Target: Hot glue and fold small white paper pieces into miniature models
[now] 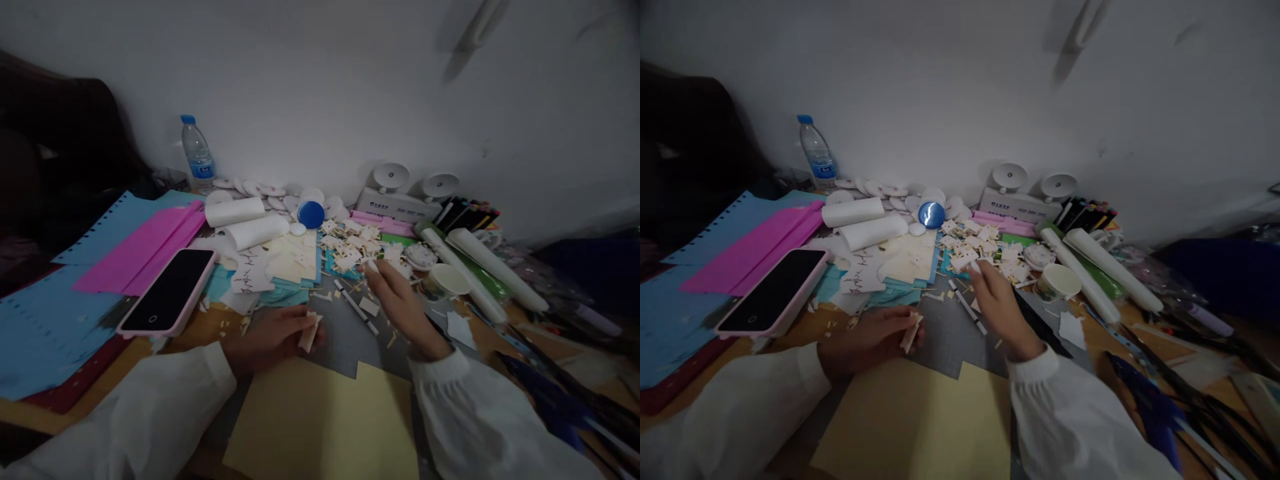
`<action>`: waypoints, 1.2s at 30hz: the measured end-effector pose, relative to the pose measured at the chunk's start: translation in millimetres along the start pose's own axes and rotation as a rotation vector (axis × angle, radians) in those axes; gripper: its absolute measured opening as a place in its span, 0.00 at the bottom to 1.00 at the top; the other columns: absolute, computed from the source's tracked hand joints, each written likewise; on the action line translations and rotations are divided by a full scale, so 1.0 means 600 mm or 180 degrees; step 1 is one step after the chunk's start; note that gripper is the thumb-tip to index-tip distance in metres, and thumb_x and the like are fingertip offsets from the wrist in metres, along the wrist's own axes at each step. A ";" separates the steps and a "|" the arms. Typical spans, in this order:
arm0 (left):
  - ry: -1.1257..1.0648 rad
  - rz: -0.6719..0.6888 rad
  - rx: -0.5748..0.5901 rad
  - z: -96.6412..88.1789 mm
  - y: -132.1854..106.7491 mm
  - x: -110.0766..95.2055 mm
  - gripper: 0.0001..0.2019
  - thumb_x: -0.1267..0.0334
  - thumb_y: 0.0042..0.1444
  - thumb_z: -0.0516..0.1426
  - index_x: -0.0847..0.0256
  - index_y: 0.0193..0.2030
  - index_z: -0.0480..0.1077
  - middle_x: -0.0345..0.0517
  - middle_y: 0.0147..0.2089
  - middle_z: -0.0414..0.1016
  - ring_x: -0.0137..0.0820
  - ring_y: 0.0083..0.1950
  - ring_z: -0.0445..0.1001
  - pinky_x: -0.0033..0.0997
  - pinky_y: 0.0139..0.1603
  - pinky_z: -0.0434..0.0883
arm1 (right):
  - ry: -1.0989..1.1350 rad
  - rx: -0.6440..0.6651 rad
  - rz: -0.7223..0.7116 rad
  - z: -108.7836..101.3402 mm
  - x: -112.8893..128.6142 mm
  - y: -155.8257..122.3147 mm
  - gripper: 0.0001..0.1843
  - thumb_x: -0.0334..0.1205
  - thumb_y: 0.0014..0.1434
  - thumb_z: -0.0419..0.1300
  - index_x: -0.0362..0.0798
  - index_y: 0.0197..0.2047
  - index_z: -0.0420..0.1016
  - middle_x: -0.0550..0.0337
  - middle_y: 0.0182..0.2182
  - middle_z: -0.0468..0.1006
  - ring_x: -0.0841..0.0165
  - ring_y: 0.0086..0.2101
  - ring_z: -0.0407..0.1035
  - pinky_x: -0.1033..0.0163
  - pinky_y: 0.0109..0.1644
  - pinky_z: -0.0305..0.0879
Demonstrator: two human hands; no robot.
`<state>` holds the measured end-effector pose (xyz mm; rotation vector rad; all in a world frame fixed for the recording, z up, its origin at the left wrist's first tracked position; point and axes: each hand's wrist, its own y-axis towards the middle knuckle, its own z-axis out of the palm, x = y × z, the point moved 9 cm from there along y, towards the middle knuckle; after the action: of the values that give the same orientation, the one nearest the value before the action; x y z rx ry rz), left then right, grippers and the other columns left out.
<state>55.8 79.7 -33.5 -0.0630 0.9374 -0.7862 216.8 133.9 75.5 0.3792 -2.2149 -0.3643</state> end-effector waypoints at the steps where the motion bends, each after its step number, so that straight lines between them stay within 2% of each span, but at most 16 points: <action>1: -0.0090 -0.0030 -0.0037 -0.003 0.002 0.002 0.10 0.60 0.51 0.64 0.64 0.35 0.71 0.45 0.33 0.75 0.28 0.33 0.73 0.25 0.33 0.67 | -0.0065 0.0013 -0.0044 0.008 -0.003 0.027 0.17 0.52 0.65 0.46 0.49 0.38 0.68 0.57 0.34 0.72 0.64 0.37 0.67 0.58 0.43 0.66; 4: -0.0203 -0.0071 0.0048 -0.005 0.002 0.002 0.09 0.64 0.51 0.63 0.66 0.38 0.72 0.48 0.36 0.76 0.30 0.36 0.75 0.27 0.36 0.69 | -0.0263 0.0015 -0.0165 0.023 -0.007 0.087 0.23 0.56 0.58 0.55 0.46 0.47 0.67 0.47 0.45 0.71 0.54 0.49 0.63 0.46 0.55 0.58; 6: -0.0294 -0.0038 0.0195 -0.003 -0.002 -0.002 0.12 0.68 0.48 0.64 0.67 0.40 0.72 0.50 0.39 0.77 0.31 0.40 0.76 0.29 0.43 0.69 | -0.0356 0.0009 -0.0290 0.021 0.005 0.096 0.27 0.54 0.54 0.59 0.45 0.51 0.65 0.43 0.51 0.68 0.51 0.55 0.58 0.43 0.60 0.52; 8: -0.0313 0.0029 0.0318 0.000 -0.008 -0.008 0.17 0.73 0.44 0.65 0.66 0.43 0.71 0.51 0.42 0.77 0.32 0.44 0.76 0.32 0.50 0.67 | -0.0401 -0.0038 -0.0504 0.010 0.032 0.075 0.24 0.49 0.57 0.57 0.47 0.54 0.64 0.45 0.54 0.66 0.54 0.56 0.57 0.46 0.60 0.53; 9: -0.0278 0.0053 0.0339 0.001 -0.011 -0.009 0.19 0.75 0.43 0.65 0.65 0.45 0.71 0.51 0.43 0.77 0.33 0.46 0.76 0.33 0.53 0.66 | -0.0409 -0.0070 -0.0634 0.004 0.049 0.055 0.21 0.46 0.60 0.55 0.49 0.54 0.64 0.47 0.53 0.67 0.56 0.55 0.60 0.48 0.58 0.57; 12: -0.0112 0.0021 0.0344 0.006 -0.020 -0.009 0.22 0.76 0.45 0.64 0.62 0.48 0.68 0.50 0.45 0.78 0.35 0.48 0.76 0.37 0.56 0.64 | -0.0179 0.0028 -0.0601 0.001 0.072 -0.015 0.11 0.41 0.63 0.52 0.50 0.47 0.68 0.53 0.40 0.73 0.63 0.39 0.68 0.57 0.42 0.66; 14: -0.0009 -0.0019 0.0408 0.013 -0.022 -0.007 0.22 0.75 0.47 0.64 0.60 0.50 0.67 0.50 0.45 0.79 0.35 0.48 0.77 0.39 0.56 0.64 | 0.0096 0.0374 -0.0379 0.025 0.067 -0.059 0.08 0.39 0.63 0.53 0.49 0.45 0.70 0.56 0.35 0.73 0.67 0.34 0.68 0.61 0.37 0.66; 16: 0.0132 -0.0062 0.0562 0.022 -0.023 -0.002 0.24 0.74 0.47 0.64 0.59 0.51 0.66 0.50 0.46 0.78 0.36 0.49 0.76 0.38 0.54 0.66 | 0.0395 0.0627 -0.0164 0.054 0.055 -0.093 0.08 0.39 0.62 0.55 0.49 0.44 0.70 0.58 0.33 0.72 0.68 0.33 0.67 0.63 0.36 0.66; 19: 0.0428 -0.0134 0.0778 0.032 -0.022 0.009 0.26 0.72 0.47 0.64 0.58 0.53 0.64 0.49 0.46 0.78 0.35 0.48 0.76 0.33 0.47 0.68 | 0.0838 0.0823 0.0162 0.092 0.033 -0.124 0.07 0.41 0.62 0.57 0.50 0.42 0.71 0.59 0.34 0.72 0.69 0.33 0.68 0.64 0.36 0.66; 21: 0.0615 -0.0215 0.0800 0.033 -0.021 0.017 0.26 0.70 0.48 0.64 0.58 0.54 0.63 0.47 0.45 0.79 0.33 0.44 0.77 0.29 0.43 0.67 | 0.1026 0.0841 0.0281 0.105 0.024 -0.135 0.06 0.42 0.62 0.57 0.49 0.38 0.71 0.60 0.33 0.72 0.70 0.32 0.67 0.66 0.33 0.65; 25: 0.0838 -0.0344 0.0580 0.028 -0.021 0.021 0.20 0.65 0.52 0.63 0.57 0.51 0.64 0.43 0.38 0.80 0.29 0.38 0.76 0.26 0.38 0.67 | 0.1252 0.0619 0.0349 0.099 0.018 -0.147 0.06 0.40 0.61 0.58 0.48 0.32 0.70 0.62 0.28 0.70 0.71 0.27 0.66 0.68 0.28 0.62; 29: 0.1151 -0.0060 0.0311 0.022 -0.018 -0.001 0.10 0.62 0.54 0.61 0.59 0.42 0.68 0.40 0.34 0.78 0.28 0.36 0.75 0.26 0.37 0.67 | 0.1210 0.0310 0.0353 0.079 0.019 -0.149 0.04 0.37 0.60 0.58 0.49 0.33 0.71 0.61 0.27 0.71 0.70 0.28 0.66 0.67 0.29 0.62; 33: 0.1607 0.0153 0.0004 0.009 -0.016 -0.014 0.08 0.61 0.54 0.62 0.61 0.39 0.73 0.40 0.32 0.78 0.27 0.33 0.75 0.24 0.35 0.68 | 0.1290 0.0408 0.0011 0.077 0.042 -0.148 0.03 0.34 0.60 0.57 0.50 0.37 0.71 0.60 0.30 0.71 0.69 0.31 0.66 0.65 0.33 0.62; 36: 0.1788 0.0233 0.0027 0.011 -0.016 -0.016 0.10 0.59 0.53 0.62 0.61 0.39 0.75 0.42 0.34 0.79 0.28 0.35 0.75 0.24 0.36 0.69 | 0.1312 0.0491 -0.0047 0.082 0.049 -0.148 0.06 0.31 0.60 0.56 0.50 0.39 0.71 0.60 0.32 0.71 0.70 0.33 0.66 0.65 0.34 0.62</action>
<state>51.6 76.9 -18.9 0.2096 1.4578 -0.7524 173.8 47.7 32.0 0.5052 -1.8403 -0.1085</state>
